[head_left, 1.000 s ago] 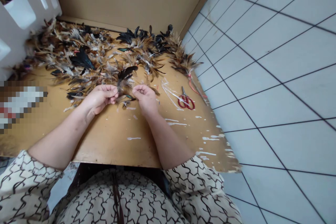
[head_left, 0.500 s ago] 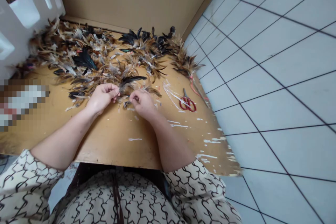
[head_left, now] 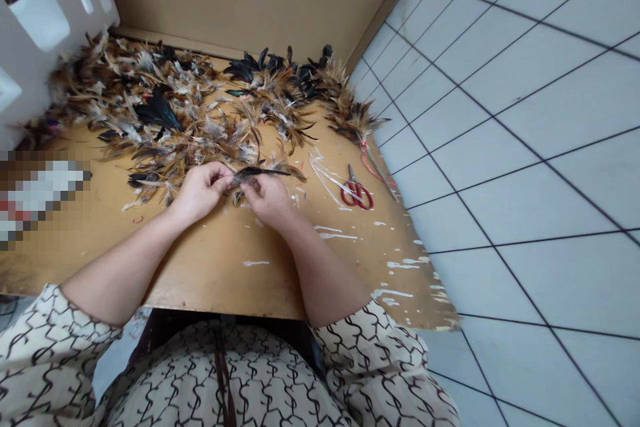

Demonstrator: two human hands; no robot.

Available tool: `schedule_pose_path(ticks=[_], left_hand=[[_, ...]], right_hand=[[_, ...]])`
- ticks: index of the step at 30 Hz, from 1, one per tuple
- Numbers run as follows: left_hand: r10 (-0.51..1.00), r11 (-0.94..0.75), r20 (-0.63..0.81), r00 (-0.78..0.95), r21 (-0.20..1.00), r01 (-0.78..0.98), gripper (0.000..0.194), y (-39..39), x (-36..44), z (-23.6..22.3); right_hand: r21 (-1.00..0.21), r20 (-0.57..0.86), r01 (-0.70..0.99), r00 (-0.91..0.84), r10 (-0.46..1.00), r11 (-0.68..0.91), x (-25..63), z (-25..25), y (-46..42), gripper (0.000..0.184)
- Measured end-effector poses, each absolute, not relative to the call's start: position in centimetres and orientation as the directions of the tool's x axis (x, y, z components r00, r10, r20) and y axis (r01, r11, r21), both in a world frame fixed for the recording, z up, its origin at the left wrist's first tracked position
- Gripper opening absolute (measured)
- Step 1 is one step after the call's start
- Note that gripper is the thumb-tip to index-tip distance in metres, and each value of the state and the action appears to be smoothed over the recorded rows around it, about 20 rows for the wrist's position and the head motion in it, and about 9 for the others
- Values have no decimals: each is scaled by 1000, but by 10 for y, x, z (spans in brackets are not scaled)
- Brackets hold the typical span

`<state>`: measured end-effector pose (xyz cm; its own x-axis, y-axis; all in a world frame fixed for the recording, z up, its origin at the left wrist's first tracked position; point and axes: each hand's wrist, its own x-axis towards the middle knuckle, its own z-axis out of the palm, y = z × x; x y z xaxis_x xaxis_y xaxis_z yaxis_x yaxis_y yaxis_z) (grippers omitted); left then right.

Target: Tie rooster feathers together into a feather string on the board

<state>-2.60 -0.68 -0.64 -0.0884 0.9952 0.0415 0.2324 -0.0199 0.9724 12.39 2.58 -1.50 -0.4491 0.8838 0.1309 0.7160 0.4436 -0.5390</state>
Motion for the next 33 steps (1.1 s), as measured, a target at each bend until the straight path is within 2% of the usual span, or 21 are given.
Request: schedule_pose_path(ticks=[5, 11, 13, 19, 21, 23, 26, 29, 31, 33], left_hand=[[996, 56, -41, -84, 983, 178, 9, -8, -25, 4], [998, 27, -6, -69, 952, 305, 18, -8, -25, 4], [997, 41, -23, -67, 955, 292, 18, -8, -26, 4], [975, 79, -86, -207, 996, -43, 13, -4, -31, 6], [964, 76, -111, -241, 986, -151, 12, -2, -33, 6], [960, 90, -143, -242, 971, -220, 12, -1, -34, 7], [957, 117, -181, -225, 956, -270, 13, -1, -32, 8], [958, 133, -197, -207, 949, -286, 15, -2, -30, 8], [958, 143, -206, -201, 946, -291, 15, -2, -29, 8], [955, 155, -220, -199, 942, -298, 16, -3, -29, 8]], right_hand=[[-559, 195, 670, -465, 863, 487, 125, -17, 29, 13], [-565, 188, 653, -493, 849, 504, 126, -15, 29, 10], [-587, 203, 643, -472, 858, 492, 126, -16, 29, 11], [-706, 260, 588, -303, 917, 394, 132, -22, 35, 13], [-684, 258, 601, -329, 908, 413, 134, -22, 36, 12], [-612, 230, 635, -427, 874, 471, 135, -19, 35, 13], [-484, 136, 677, -568, 811, 555, 134, -13, 31, 18], [-410, 59, 704, -614, 787, 580, 131, -10, 27, 15], [-422, 61, 707, -602, 796, 568, 131, -10, 27, 15], [-532, 88, 680, -549, 831, 505, 131, -12, 28, 14]])
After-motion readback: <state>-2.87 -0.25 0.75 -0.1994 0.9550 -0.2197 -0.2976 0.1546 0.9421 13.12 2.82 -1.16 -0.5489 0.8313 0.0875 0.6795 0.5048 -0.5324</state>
